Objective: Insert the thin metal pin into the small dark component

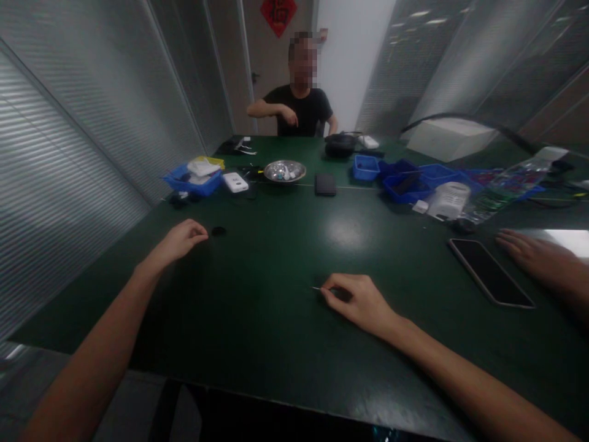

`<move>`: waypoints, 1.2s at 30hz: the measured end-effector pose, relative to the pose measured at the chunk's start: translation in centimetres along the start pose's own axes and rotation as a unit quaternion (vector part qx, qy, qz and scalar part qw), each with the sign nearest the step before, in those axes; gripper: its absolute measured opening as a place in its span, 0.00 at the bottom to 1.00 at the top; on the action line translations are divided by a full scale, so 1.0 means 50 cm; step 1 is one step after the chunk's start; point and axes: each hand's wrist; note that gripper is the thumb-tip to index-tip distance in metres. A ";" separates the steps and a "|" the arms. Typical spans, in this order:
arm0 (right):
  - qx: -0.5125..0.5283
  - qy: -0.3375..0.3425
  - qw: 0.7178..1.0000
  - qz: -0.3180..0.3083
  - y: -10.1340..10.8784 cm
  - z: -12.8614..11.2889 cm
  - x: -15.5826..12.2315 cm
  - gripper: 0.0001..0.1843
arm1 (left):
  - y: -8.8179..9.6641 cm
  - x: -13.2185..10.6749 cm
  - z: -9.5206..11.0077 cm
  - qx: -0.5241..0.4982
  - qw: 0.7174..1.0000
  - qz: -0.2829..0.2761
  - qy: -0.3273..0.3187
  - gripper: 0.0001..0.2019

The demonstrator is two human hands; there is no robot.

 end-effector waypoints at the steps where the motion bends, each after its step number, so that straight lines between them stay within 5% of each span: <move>1: 0.000 -0.001 1.000 0.000 0.000 0.001 0.000 0.09 | 0.001 -0.001 0.001 -0.001 1.000 0.004 -0.003 0.21; 8: -0.002 -0.008 1.000 -0.007 0.002 -0.003 0.000 0.09 | 0.004 0.002 0.009 0.024 1.000 0.010 -0.004 0.17; 12: -0.002 -0.005 1.000 -0.008 0.003 -0.006 0.000 0.09 | 0.006 0.002 0.008 0.037 0.998 0.028 0.044 0.18; 18: 0.001 -0.010 1.000 -0.007 0.003 -0.006 -0.001 0.09 | 0.014 -0.002 0.010 0.061 0.993 -0.018 0.100 0.16; 24: -0.006 -0.017 1.000 -0.012 0.000 -0.003 0.000 0.09 | 0.012 -0.017 0.047 0.026 0.992 0.107 0.068 0.14; 32: 0.001 -0.010 1.000 -0.010 0.001 -0.005 0.000 0.09 | -0.005 -0.014 0.074 -0.092 0.985 0.128 0.070 0.14; 36: 0.002 -0.015 1.000 -0.013 0.001 -0.006 0.000 0.09 | -0.016 -0.012 0.073 -0.071 0.987 0.142 0.032 0.15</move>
Point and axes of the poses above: each hand's wrist, its own x-axis towards the middle knuckle, its own y-axis out of the back of the hand, z = x × y, and after that the axes turned 13 degrees about z, right-handed
